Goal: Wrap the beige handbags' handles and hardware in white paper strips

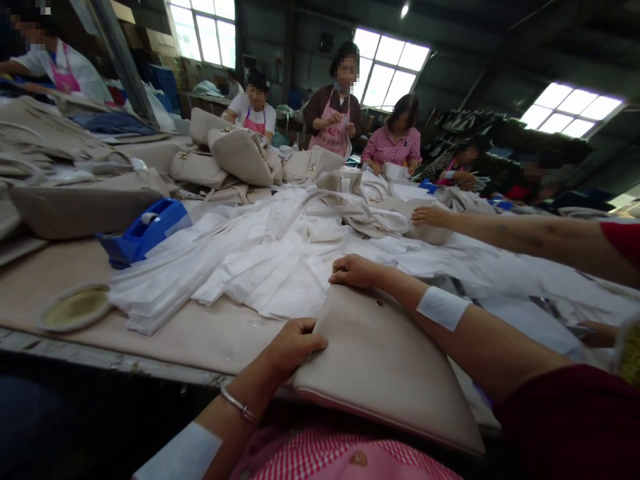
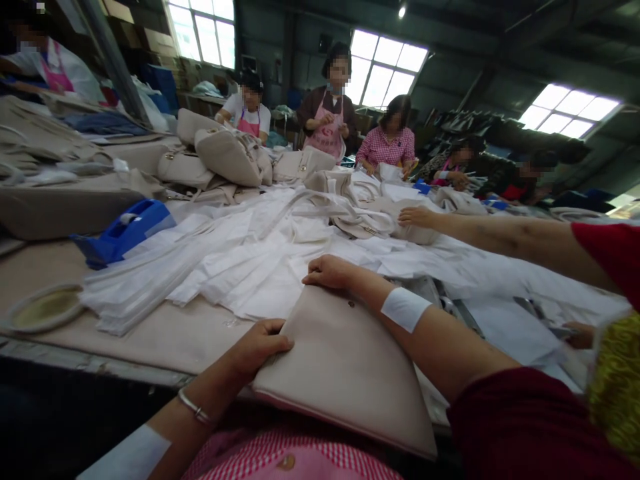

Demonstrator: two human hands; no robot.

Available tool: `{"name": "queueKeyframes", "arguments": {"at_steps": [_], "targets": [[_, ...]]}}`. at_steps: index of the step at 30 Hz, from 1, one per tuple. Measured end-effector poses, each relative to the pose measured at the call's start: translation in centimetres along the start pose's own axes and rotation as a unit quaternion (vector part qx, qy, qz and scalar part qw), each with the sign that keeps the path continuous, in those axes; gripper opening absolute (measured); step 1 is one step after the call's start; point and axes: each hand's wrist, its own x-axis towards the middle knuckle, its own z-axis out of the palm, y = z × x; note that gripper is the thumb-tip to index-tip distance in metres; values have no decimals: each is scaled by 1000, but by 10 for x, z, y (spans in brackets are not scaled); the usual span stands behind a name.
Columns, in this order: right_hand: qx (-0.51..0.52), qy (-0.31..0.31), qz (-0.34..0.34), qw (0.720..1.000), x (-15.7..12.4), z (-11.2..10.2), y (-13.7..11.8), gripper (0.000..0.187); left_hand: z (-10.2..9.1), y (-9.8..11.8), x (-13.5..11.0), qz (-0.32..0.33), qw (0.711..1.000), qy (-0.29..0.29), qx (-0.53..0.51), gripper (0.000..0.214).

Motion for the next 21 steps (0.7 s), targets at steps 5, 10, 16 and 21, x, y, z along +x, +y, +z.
{"name": "queueKeyframes", "arguments": {"at_steps": [5,10,16,21], "targets": [[58,49,-38,996,-9,11,-5,28,10,26,-29,23,978,53,201,19],[137,124,-78,980,-10,38,-4,27,7,35,-25,-12,977,37,212,46],[150,191,-88,966,-4,49,-1,30,12,48,42,-12,950,135,281,62],[99,288,-69,950,-44,25,-3,20,17,49,70,23,923,133,360,48]]}}
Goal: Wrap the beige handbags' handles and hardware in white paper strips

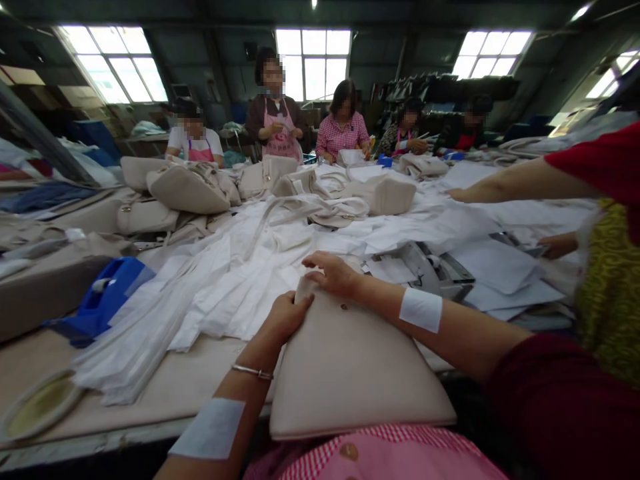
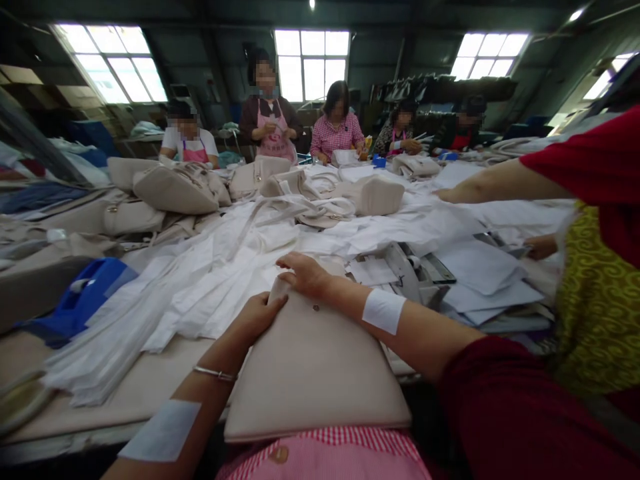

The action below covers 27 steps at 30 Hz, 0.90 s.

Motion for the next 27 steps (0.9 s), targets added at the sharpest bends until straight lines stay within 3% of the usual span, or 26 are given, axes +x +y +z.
{"name": "queueKeyframes", "arguments": {"at_steps": [2,5,9,14,19,23,27], "targets": [[-48,4,-28,998,-22,-23,-6,12,1,-3,1,-1,1000,13,11,46],[-108,-85,-53,989,-61,-48,-14,15,2,-7,2,-6,1000,22,16,46],[-195,-155,-30,968,-95,-52,-25,21,5,-7,4,-13,999,27,22,45],[-334,-236,-7,913,-89,-38,-45,24,8,-2,1,-16,998,39,39,45],[-374,-296,30,879,-75,-24,-73,26,9,0,-5,-13,997,54,57,42],[-373,-289,42,881,-71,-14,-80,26,9,-2,-7,-13,996,60,61,42],[-356,-240,59,901,-70,-26,-60,22,7,-7,-10,-15,997,60,52,44]]}}
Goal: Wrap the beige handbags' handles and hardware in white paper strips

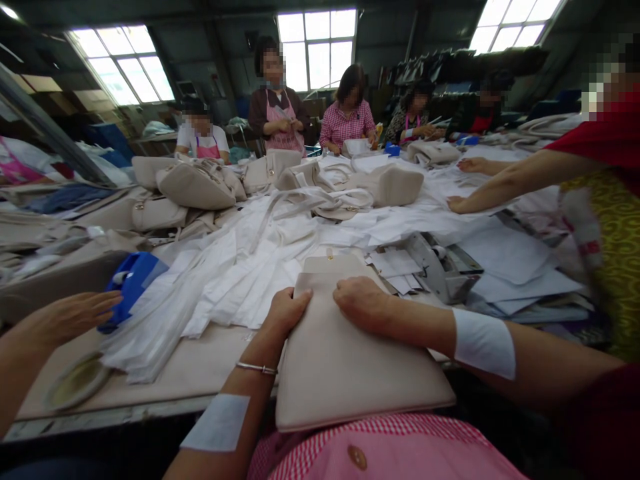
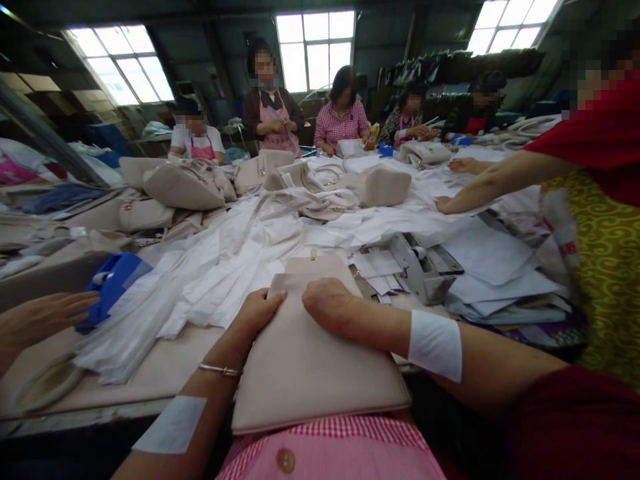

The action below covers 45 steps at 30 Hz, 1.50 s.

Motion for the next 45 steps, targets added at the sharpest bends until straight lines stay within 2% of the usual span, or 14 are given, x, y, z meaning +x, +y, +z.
{"name": "queueKeyframes", "arguments": {"at_steps": [4,7,11,14,18,21,27,31,34,37,41,45], "targets": [[89,122,82,985,-13,2,41,23,-1,-6,-1,-2,1000,-4,-18,44],[136,164,72,974,-26,5,52,24,0,-7,-1,-3,1000,-4,-25,44],[108,90,31,990,-30,7,28,29,3,-6,-1,-3,1000,2,-26,45],[44,34,40,998,-21,0,2,34,3,-4,-5,1,1000,11,-21,44],[6,-48,62,997,-4,-17,-23,28,1,-2,-12,11,1000,23,-10,42],[7,-83,65,994,7,-23,-34,22,1,-1,-15,17,999,27,-7,42],[6,-91,84,992,11,-19,-37,22,3,-3,-14,12,999,35,-3,40],[-3,-63,107,992,-2,-17,-18,29,2,-8,-14,6,999,31,-12,42],[-2,-11,121,993,-13,-12,-1,30,1,-11,-15,2,999,28,-22,42],[6,16,82,996,-21,-9,5,31,1,-12,-15,-1,999,27,-29,41],[-31,-34,26,999,-25,-11,-7,28,1,-11,-17,-2,999,30,-28,42],[-93,-40,-56,993,-21,-7,-17,24,0,-11,-18,-2,999,32,-24,41]]}}
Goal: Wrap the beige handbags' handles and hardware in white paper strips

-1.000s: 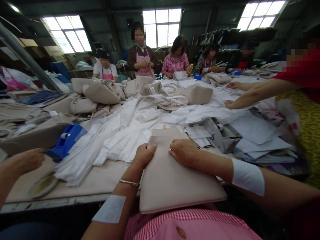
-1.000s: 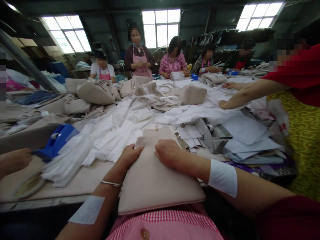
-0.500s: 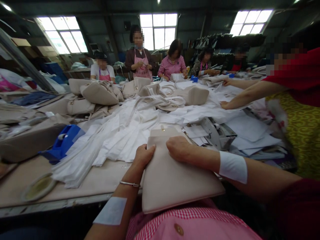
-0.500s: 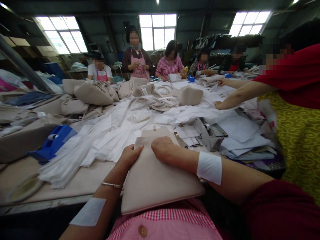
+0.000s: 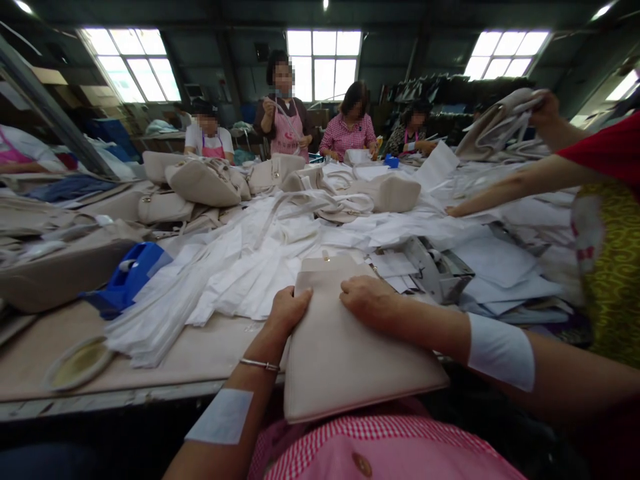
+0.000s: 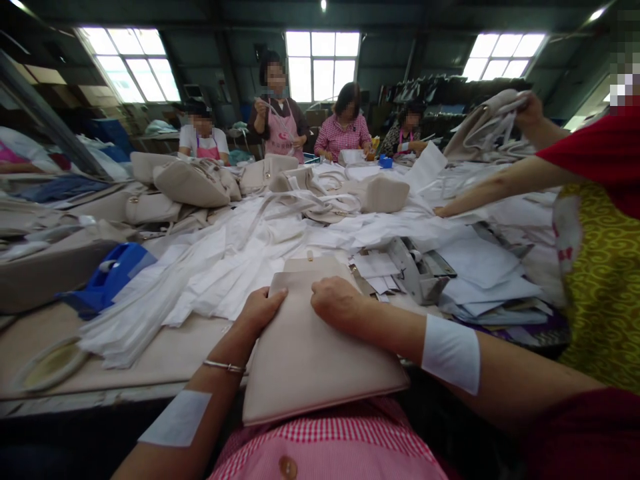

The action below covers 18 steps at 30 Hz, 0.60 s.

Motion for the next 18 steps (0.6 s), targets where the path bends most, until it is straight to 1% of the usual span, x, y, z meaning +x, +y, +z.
{"name": "queueKeyframes", "arguments": {"at_steps": [5,8,10,12,15,17,18], "targets": [[-65,33,-95,993,6,16,-2,23,0,-1,-1,4,1000,3,2,41],[-81,38,-123,988,6,20,-4,23,1,-2,0,6,1000,4,2,40],[-71,42,-130,988,7,20,-3,23,1,-2,1,6,1000,4,2,40],[-20,65,-105,992,8,21,2,22,1,-3,1,6,1000,4,-1,40],[63,113,-23,991,13,24,17,20,0,-4,0,8,1000,1,-9,40],[120,163,32,979,15,28,31,22,-1,-4,-1,9,1000,-1,-13,40],[157,196,59,966,16,30,37,22,-1,-4,-2,9,1000,-1,-16,39]]}}
